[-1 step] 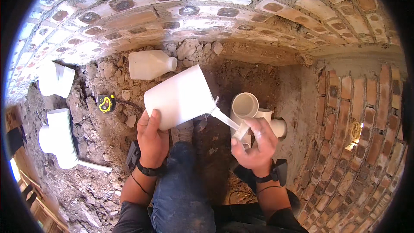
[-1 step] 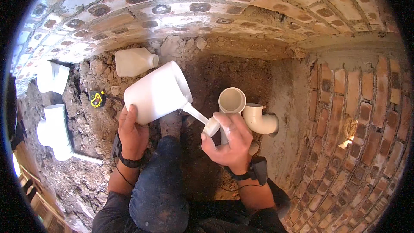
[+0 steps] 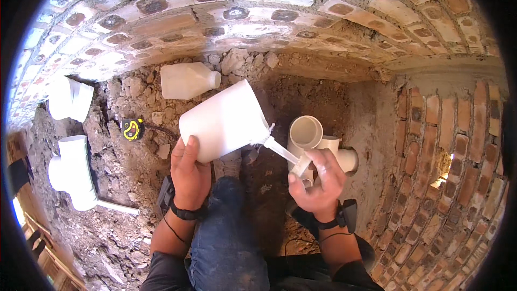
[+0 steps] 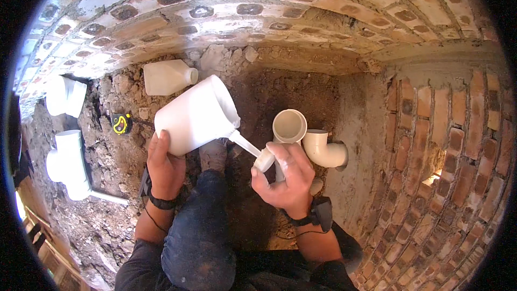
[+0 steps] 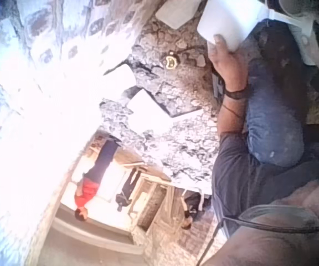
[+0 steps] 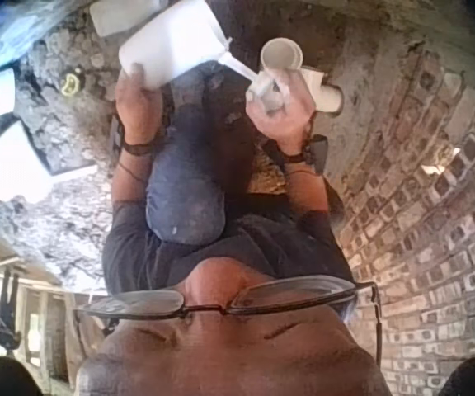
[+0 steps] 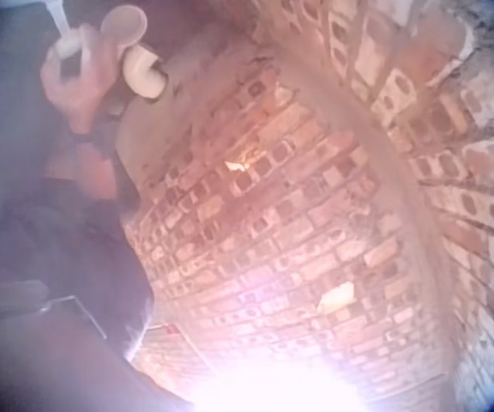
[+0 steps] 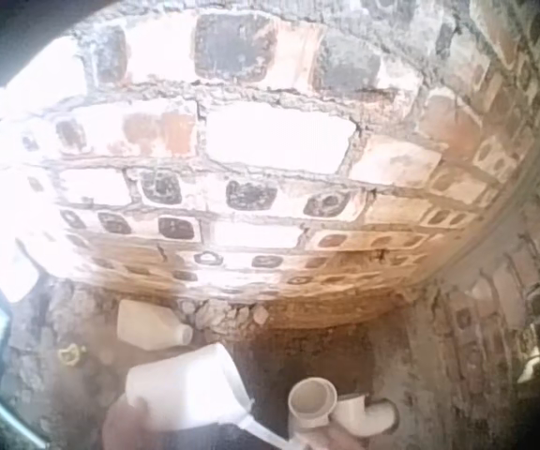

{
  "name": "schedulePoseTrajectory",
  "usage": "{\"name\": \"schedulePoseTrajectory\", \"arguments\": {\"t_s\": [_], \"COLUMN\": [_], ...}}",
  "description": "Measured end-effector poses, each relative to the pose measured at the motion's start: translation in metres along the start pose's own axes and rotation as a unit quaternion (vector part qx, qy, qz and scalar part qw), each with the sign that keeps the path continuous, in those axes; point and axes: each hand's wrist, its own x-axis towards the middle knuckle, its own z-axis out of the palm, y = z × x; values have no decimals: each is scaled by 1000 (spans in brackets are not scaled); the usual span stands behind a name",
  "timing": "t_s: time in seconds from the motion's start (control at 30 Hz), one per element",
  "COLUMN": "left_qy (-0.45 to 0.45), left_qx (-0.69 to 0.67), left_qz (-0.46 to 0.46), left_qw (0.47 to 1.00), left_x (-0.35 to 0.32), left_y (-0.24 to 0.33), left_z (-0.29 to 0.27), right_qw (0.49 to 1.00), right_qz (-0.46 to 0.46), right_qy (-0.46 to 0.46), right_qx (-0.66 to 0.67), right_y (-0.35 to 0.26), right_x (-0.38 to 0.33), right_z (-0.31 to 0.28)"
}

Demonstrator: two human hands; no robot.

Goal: The person applies adhesive from a bottle to several PVC pipe fittings and pipe sections using a brush-tip applicator, then joins the sections together to form a drainage assembly in a trench. The person also uses a tape measure to check the length of a pipe section.

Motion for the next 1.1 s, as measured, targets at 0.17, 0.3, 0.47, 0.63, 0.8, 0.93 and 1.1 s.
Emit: {"name": "schedulePoseTrajectory", "arguments": {"t_s": [0.17, 0.3, 0.47, 0.63, 0.8, 0.93, 1.1], "left_qy": [3, -62, -108, -181, -185, -228, -264], "left_qx": [-79, -42, 6, 187, 286, 392, 454], "left_qz": [-31, -29, -34, -27, 17, 123, 210], "left_qw": [996, 997, 994, 965, 940, 883, 825], "left_x": [-1, -1, -10, -16, -12, -8, -9], "left_y": [4, 9, 13, 20, 28, 31, 40], "left_z": [1, -5, -14, -20, -20, -18, -17], "right_qw": [990, 880, 833, 812, 949, 977, 994], "right_qz": [93, 303, 362, 369, 172, 39, 23], "right_qy": [64, 82, 35, 3, -45, -170, -80], "right_qx": [86, 356, 416, 453, 259, 125, 73], "right_y": [24, 56, 84, 93, 51, 12, 20], "right_x": [-20, -18, 1, 33, 52, 56, 75], "right_z": [13, 12, 12, 2, -29, -44, -26]}}
